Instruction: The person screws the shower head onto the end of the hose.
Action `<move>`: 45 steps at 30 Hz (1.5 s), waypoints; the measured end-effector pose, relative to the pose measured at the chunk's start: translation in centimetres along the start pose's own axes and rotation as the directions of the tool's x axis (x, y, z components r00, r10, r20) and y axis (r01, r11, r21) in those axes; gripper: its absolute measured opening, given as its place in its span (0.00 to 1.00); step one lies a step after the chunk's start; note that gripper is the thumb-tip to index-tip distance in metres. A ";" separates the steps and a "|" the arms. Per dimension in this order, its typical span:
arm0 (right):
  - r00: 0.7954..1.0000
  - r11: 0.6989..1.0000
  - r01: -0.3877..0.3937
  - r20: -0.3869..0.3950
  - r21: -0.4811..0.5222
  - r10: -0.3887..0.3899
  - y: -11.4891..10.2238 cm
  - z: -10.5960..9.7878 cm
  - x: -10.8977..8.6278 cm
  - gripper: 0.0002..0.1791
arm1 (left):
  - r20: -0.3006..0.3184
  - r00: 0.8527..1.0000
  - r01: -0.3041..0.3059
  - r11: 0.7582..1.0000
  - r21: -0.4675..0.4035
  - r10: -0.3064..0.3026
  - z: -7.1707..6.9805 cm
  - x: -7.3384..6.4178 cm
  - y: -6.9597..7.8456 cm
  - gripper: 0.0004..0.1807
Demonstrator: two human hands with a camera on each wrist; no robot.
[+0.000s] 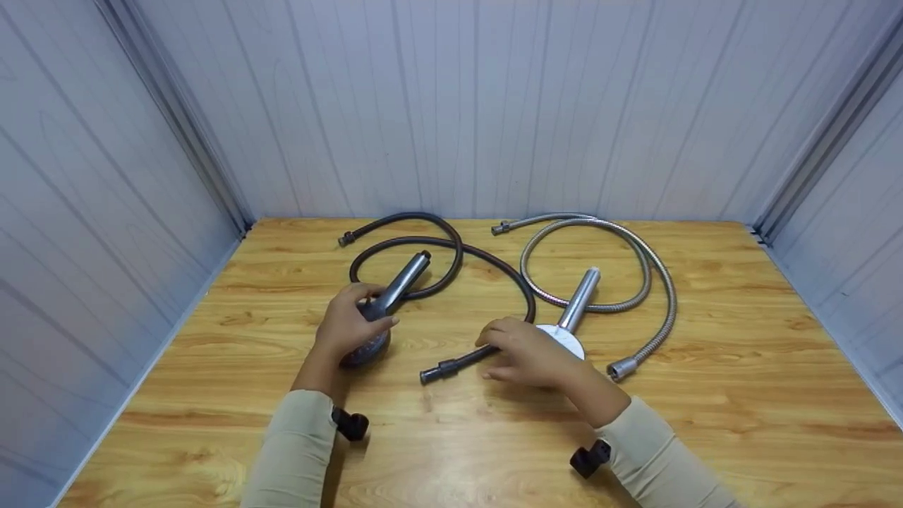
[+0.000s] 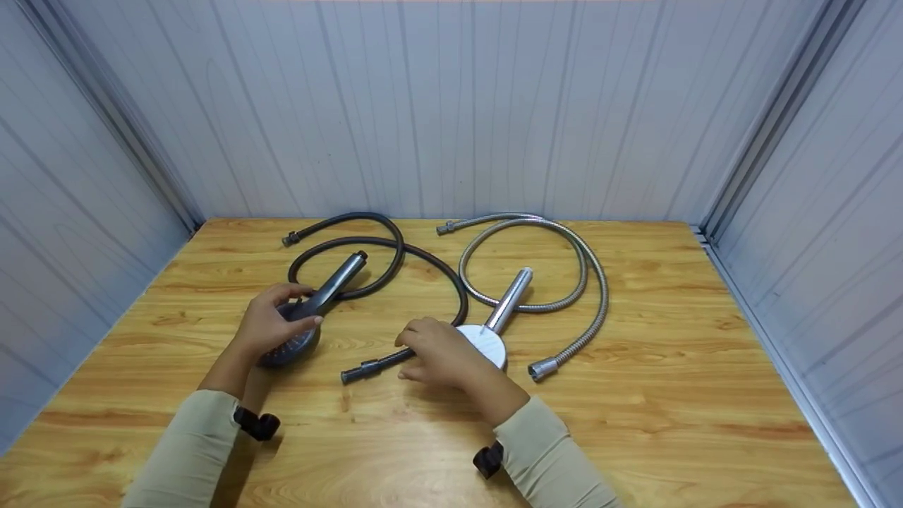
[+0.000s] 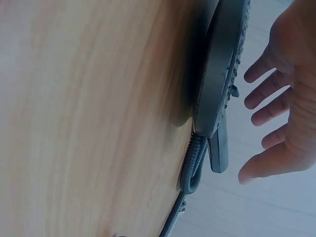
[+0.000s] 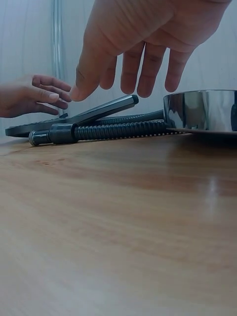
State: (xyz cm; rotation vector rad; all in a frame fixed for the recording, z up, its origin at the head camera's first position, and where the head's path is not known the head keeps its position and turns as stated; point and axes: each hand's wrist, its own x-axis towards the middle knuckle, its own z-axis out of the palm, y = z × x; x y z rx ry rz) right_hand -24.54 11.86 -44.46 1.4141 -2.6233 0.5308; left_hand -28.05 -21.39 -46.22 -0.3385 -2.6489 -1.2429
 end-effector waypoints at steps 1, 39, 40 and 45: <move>1.000 1.000 0.006 -0.002 0.000 -0.006 0.0 0.1 0.1 0.21 | 0.000 1.000 0.000 1.000 0.005 0.000 0.1 0.2 0.0 0.30; 0.998 0.994 0.027 0.060 0.103 -0.034 -0.6 3.3 2.7 0.13 | 0.111 0.989 0.087 0.989 0.119 -0.100 1.6 3.3 0.6 0.29; 0.998 0.994 0.028 0.058 0.103 -0.035 -0.7 3.3 2.7 0.13 | 0.115 0.989 0.078 0.989 0.124 -0.092 1.6 3.3 0.6 0.29; 0.998 0.993 0.035 0.052 0.109 -0.041 -0.8 3.3 2.9 0.13 | 0.132 0.988 0.058 0.986 0.157 -0.079 1.7 3.3 0.9 0.30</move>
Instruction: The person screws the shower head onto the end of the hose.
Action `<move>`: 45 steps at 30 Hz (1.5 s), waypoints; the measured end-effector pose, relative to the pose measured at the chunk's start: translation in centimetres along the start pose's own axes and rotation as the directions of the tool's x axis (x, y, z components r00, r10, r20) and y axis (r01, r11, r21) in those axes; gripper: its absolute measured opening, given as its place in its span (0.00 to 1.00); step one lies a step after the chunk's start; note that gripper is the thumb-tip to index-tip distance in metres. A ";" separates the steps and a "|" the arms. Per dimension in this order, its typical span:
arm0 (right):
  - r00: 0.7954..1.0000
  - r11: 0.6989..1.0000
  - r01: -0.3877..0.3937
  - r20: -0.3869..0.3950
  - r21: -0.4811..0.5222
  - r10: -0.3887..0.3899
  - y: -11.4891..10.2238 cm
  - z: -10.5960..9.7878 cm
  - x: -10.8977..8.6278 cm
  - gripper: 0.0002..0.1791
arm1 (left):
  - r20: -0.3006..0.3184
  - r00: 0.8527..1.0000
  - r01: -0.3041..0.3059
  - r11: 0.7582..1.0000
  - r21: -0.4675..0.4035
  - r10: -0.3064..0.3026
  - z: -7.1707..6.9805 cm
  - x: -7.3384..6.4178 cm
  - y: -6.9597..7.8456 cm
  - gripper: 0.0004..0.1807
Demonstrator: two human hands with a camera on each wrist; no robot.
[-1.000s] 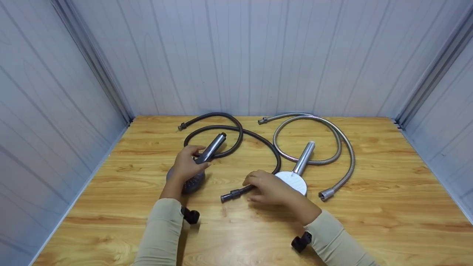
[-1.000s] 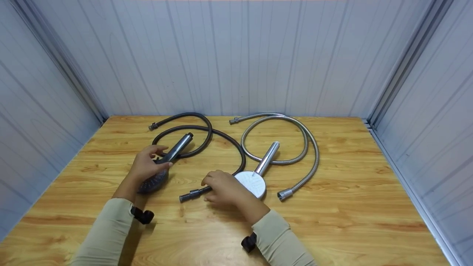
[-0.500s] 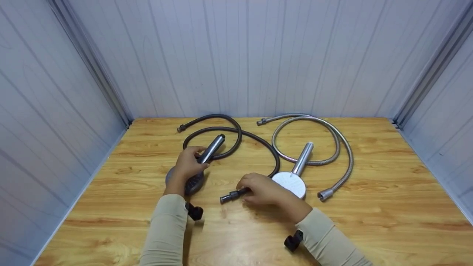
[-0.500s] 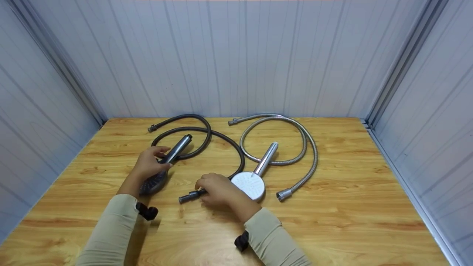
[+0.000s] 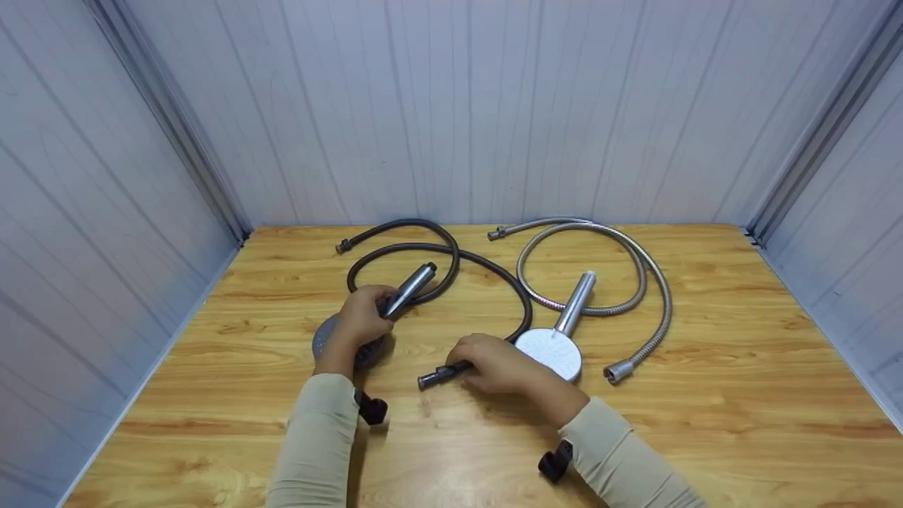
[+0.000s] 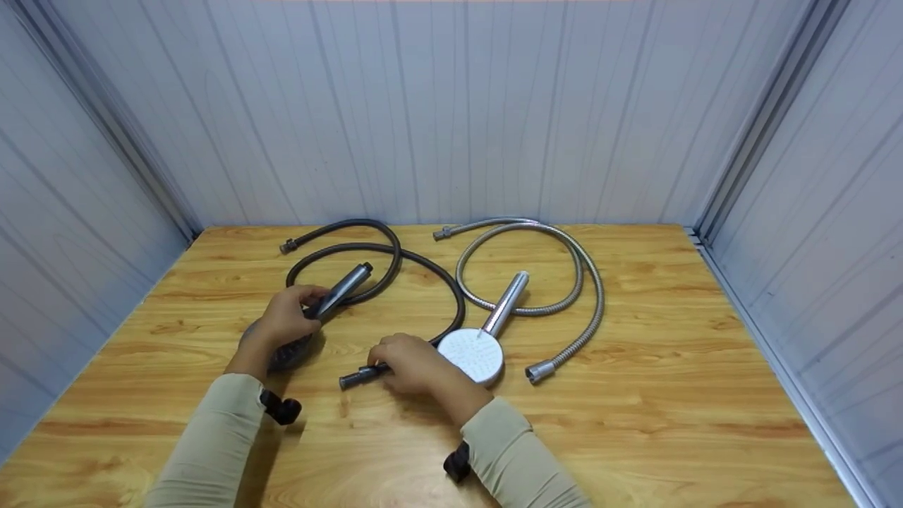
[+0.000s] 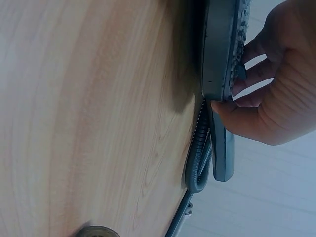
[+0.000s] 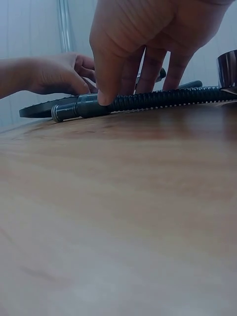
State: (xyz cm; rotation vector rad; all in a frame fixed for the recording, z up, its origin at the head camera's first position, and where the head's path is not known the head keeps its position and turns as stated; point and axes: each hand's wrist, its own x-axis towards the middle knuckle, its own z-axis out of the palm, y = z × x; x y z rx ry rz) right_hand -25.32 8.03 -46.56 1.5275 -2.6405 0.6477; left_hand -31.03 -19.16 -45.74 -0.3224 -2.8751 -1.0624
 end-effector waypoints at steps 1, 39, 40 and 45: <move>1.000 1.000 -0.001 0.002 0.003 0.001 0.0 0.0 0.1 0.14 | 0.003 1.000 0.003 1.000 0.004 -0.003 0.0 -0.1 0.0 0.30; 0.998 0.986 -0.034 0.053 0.163 0.026 0.0 0.7 1.5 0.12 | 0.076 0.992 0.101 0.995 -0.020 -0.099 -1.1 -1.4 -1.9 0.34; 0.998 0.985 -0.028 0.052 0.169 0.020 0.0 0.7 1.4 0.12 | 0.072 0.992 0.101 0.995 -0.025 -0.099 -1.1 -1.5 -1.9 0.34; 0.999 0.980 -0.003 0.043 0.197 -0.006 0.0 0.4 1.3 0.11 | 0.058 0.994 0.094 0.995 -0.045 -0.092 -1.2 -1.7 -1.9 0.34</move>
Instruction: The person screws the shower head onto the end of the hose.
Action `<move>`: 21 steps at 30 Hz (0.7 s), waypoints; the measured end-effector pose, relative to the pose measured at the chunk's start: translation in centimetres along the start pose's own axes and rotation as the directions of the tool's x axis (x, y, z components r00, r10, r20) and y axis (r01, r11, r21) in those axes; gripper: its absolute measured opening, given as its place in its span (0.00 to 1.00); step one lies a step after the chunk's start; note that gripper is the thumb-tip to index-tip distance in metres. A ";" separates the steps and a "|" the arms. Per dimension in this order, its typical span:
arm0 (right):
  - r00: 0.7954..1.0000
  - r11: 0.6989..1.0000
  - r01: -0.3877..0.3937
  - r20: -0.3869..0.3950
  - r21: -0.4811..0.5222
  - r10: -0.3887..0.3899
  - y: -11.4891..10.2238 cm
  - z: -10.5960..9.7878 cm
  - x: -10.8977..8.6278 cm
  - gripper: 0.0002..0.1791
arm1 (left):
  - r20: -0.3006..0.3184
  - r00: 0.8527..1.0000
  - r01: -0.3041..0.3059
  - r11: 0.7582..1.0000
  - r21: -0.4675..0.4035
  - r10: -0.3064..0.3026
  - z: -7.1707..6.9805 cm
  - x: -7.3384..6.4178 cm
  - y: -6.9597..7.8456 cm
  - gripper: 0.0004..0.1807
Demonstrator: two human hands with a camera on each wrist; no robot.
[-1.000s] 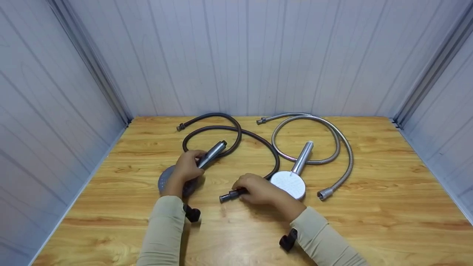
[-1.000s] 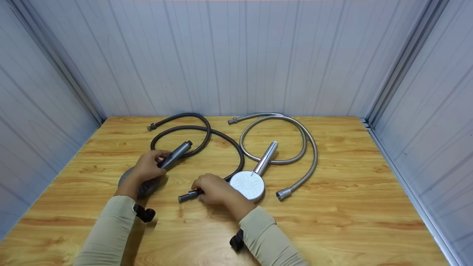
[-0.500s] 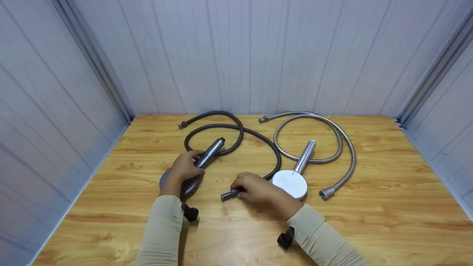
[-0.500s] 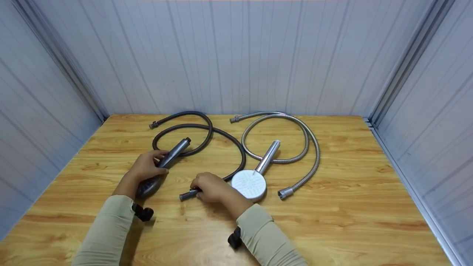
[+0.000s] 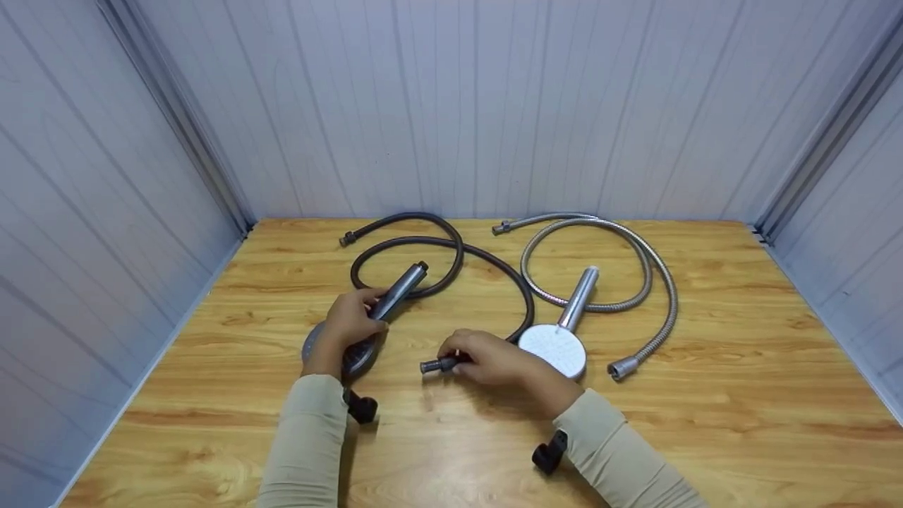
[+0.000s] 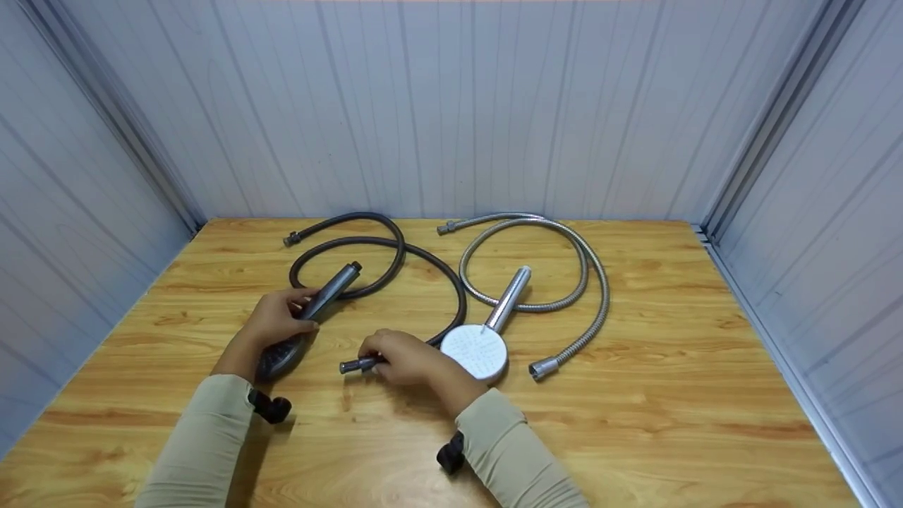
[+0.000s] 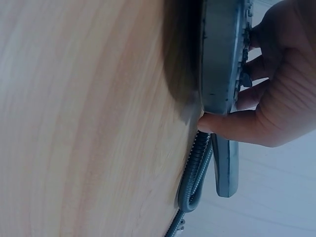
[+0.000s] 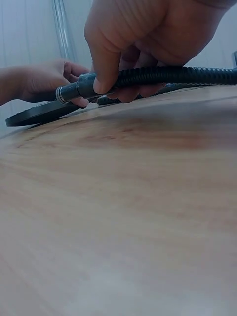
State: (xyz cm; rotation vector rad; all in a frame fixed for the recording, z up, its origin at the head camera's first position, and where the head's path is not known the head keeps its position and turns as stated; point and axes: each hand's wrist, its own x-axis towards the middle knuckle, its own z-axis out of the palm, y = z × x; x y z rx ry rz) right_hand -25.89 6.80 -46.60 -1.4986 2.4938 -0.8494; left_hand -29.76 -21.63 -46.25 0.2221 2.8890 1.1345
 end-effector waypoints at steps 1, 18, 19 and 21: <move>1.000 1.000 0.002 -0.001 0.006 -0.002 0.0 -0.1 0.0 0.11 | -0.001 1.000 0.002 1.000 -0.001 -0.002 0.0 0.0 0.0 0.34; 0.993 0.972 -0.081 -0.061 0.219 0.097 -0.6 -0.9 -0.5 0.13 | -0.014 1.000 -0.016 1.000 -0.008 0.016 -0.1 -0.1 0.0 0.34; 0.993 0.969 -0.084 -0.066 0.234 0.102 -0.6 -0.9 -0.5 0.12 | -0.013 1.000 -0.016 1.000 -0.008 0.016 -0.1 -0.1 0.0 0.34; 0.991 0.962 -0.091 -0.069 0.256 0.112 -0.6 -0.9 -0.5 0.11 | -0.014 1.000 -0.012 1.000 -0.009 0.012 -0.2 -0.2 0.1 0.33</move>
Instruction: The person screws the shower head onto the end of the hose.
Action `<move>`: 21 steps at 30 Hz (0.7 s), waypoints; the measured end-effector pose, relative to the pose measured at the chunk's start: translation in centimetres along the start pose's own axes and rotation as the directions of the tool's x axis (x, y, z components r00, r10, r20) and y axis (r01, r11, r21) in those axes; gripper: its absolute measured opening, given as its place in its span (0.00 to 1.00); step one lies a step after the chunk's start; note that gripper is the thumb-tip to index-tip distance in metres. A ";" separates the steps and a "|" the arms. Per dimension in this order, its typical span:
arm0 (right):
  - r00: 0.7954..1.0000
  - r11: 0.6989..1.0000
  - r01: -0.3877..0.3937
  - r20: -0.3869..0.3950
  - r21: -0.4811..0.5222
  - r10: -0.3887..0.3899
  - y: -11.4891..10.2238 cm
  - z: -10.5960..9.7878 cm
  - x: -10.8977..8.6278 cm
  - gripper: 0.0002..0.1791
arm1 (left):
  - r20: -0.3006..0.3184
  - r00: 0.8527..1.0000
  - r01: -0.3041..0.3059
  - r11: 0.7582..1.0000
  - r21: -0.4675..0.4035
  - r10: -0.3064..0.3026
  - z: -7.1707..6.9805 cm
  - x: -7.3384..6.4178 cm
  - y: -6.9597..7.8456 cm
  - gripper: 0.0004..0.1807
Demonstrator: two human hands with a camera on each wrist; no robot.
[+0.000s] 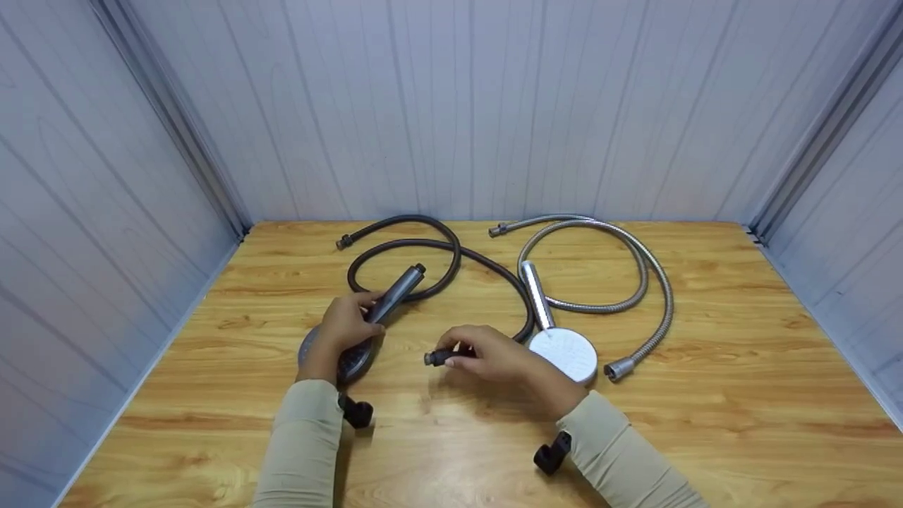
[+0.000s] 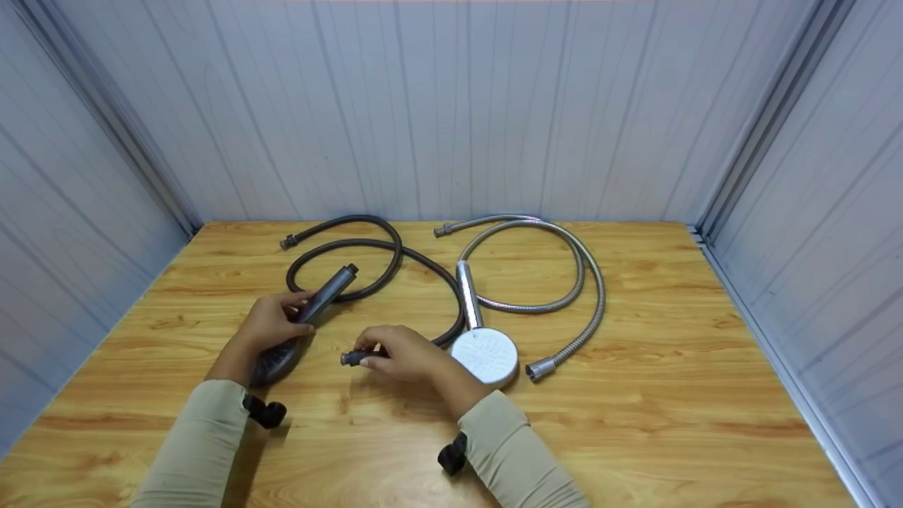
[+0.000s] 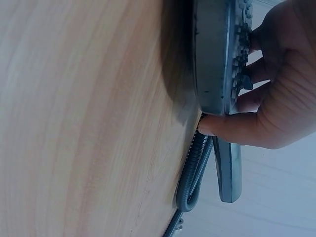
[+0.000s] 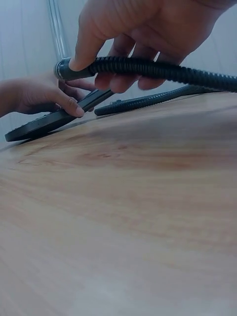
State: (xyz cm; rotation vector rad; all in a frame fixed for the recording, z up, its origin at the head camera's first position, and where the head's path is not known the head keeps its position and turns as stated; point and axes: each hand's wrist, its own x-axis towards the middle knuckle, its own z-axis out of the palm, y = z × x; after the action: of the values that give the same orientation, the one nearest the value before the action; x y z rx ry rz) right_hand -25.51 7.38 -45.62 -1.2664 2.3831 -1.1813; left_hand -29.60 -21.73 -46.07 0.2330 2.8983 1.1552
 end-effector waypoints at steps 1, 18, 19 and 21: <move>1.000 1.000 0.001 -0.003 0.002 -0.001 0.0 0.0 0.0 0.10 | 0.000 1.000 0.002 1.000 -0.001 -0.002 0.0 0.0 0.0 0.33; 0.999 0.999 0.029 -0.012 0.014 -0.029 -1.1 -0.8 0.0 0.13 | -0.011 1.000 -0.014 0.999 0.030 0.014 -0.3 -0.4 0.2 0.33; 0.999 0.999 0.035 -0.012 0.014 -0.035 -1.2 -1.0 0.0 0.13 | -0.014 1.000 -0.016 0.999 0.035 0.016 -0.3 -0.5 0.3 0.33; 0.999 0.999 0.051 -0.012 0.015 -0.051 -1.5 -1.2 0.0 0.12 | -0.020 1.000 -0.018 0.999 0.048 0.019 -0.4 -0.6 0.4 0.33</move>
State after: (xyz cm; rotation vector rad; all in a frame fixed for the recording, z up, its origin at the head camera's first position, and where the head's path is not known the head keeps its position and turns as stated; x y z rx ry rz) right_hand -25.16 7.58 -43.78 -1.3269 2.3584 -1.2226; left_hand -28.99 -21.80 -45.59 0.2511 2.9505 1.0977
